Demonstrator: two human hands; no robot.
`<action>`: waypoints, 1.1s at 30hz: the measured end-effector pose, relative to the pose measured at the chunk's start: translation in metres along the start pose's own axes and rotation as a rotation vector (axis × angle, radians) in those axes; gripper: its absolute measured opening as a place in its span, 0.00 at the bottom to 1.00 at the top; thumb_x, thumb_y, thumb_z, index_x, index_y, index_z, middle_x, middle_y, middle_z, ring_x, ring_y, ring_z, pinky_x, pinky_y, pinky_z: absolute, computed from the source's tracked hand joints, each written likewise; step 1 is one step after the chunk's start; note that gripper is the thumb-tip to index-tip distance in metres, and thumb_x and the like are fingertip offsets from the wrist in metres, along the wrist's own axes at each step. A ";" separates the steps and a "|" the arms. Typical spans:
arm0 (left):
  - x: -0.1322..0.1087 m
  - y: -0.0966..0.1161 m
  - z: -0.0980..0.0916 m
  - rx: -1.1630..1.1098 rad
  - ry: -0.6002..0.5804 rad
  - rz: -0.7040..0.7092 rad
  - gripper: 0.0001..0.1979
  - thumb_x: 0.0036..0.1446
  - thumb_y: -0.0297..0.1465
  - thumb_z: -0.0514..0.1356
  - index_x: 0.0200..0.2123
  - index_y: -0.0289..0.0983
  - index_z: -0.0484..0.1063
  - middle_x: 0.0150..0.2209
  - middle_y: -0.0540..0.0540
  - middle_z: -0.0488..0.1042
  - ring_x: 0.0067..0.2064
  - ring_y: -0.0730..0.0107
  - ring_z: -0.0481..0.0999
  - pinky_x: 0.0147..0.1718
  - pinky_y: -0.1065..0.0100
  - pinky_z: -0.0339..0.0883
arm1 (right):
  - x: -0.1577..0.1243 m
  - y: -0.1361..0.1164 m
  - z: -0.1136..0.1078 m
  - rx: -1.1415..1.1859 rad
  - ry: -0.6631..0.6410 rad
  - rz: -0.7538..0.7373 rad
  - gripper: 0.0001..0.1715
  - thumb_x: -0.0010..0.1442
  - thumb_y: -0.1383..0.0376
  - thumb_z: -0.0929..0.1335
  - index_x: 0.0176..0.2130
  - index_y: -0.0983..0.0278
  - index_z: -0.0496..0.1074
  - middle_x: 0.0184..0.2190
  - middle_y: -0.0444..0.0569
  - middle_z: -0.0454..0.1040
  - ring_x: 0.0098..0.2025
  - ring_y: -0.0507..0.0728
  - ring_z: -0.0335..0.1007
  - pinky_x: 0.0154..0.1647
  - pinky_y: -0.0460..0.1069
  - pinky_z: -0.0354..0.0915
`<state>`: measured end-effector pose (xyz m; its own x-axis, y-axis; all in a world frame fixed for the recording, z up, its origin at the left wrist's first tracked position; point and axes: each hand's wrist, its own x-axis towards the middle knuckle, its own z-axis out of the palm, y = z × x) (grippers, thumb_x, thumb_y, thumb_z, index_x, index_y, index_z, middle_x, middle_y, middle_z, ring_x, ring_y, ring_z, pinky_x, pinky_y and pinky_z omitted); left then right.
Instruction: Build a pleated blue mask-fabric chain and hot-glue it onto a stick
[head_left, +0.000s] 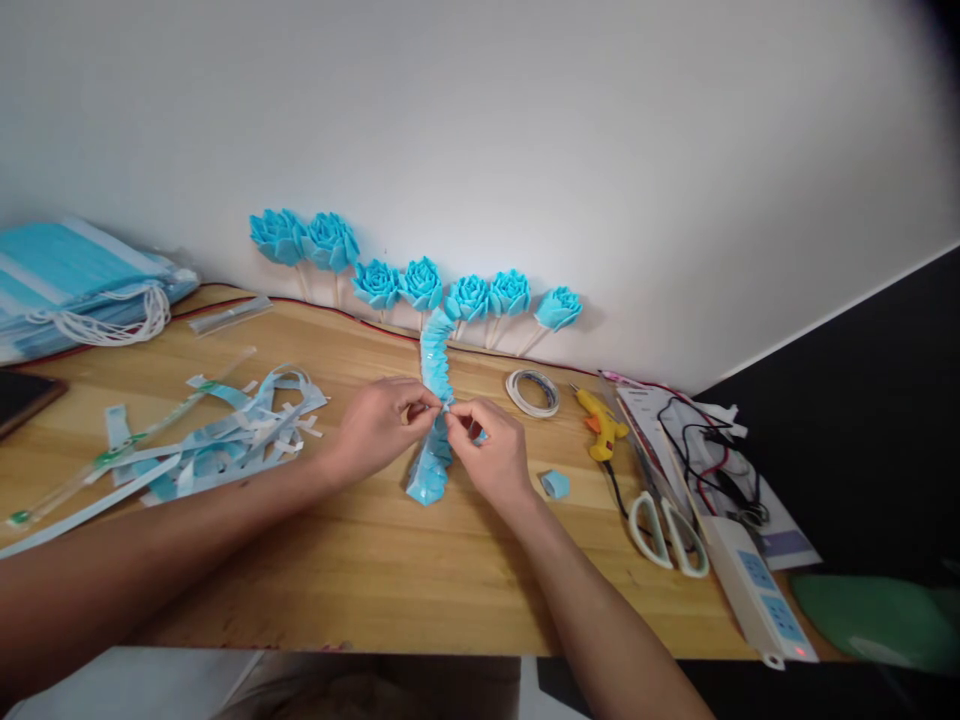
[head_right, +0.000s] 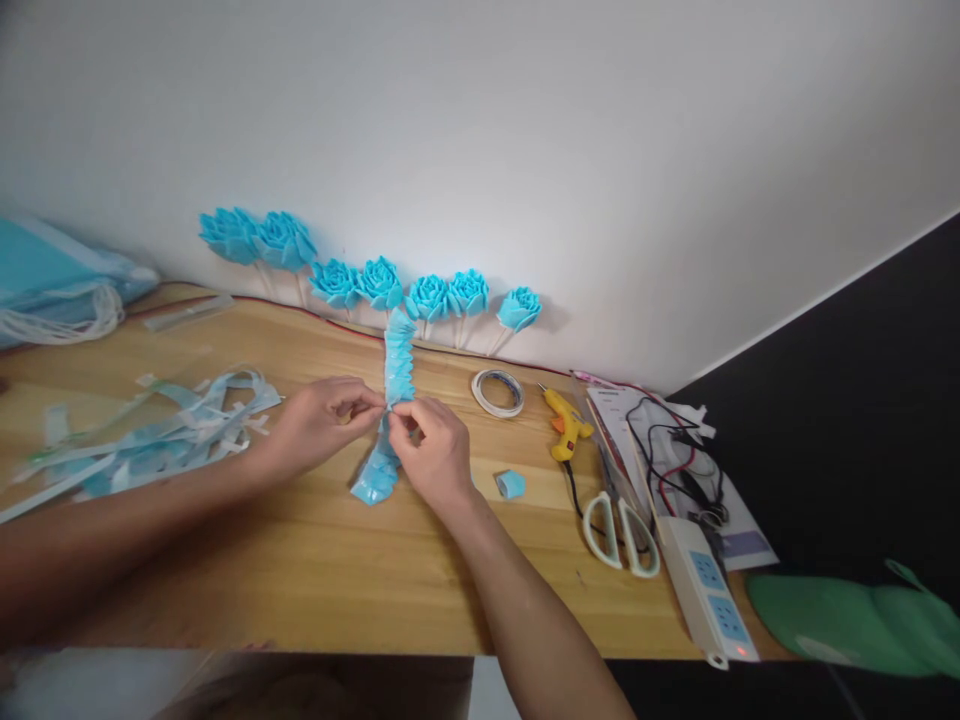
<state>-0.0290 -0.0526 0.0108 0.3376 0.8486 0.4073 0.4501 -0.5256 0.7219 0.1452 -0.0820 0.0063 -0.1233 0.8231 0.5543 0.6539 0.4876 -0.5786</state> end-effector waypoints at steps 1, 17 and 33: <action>0.000 0.000 0.000 -0.008 -0.001 -0.001 0.07 0.57 0.29 0.59 0.30 0.36 0.77 0.28 0.50 0.77 0.30 0.71 0.74 0.30 0.72 0.61 | 0.000 0.000 0.000 -0.001 -0.002 0.004 0.07 0.59 0.68 0.67 0.29 0.61 0.73 0.25 0.44 0.74 0.26 0.51 0.65 0.30 0.47 0.62; 0.001 0.003 0.000 -0.040 -0.043 -0.092 0.09 0.55 0.33 0.58 0.31 0.36 0.77 0.26 0.50 0.76 0.27 0.72 0.71 0.27 0.72 0.58 | 0.000 0.000 -0.001 0.018 -0.008 0.009 0.08 0.59 0.69 0.67 0.29 0.62 0.73 0.25 0.43 0.74 0.25 0.51 0.65 0.30 0.47 0.61; 0.002 0.004 -0.002 -0.110 -0.071 -0.127 0.11 0.55 0.36 0.57 0.30 0.36 0.77 0.26 0.50 0.77 0.27 0.72 0.71 0.26 0.72 0.58 | 0.001 0.000 -0.001 0.038 -0.012 0.032 0.08 0.59 0.67 0.66 0.29 0.62 0.73 0.25 0.44 0.73 0.25 0.51 0.64 0.30 0.46 0.62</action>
<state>-0.0277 -0.0527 0.0157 0.3431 0.8992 0.2717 0.4007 -0.4017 0.8234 0.1454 -0.0818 0.0076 -0.1116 0.8418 0.5281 0.6289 0.4713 -0.6184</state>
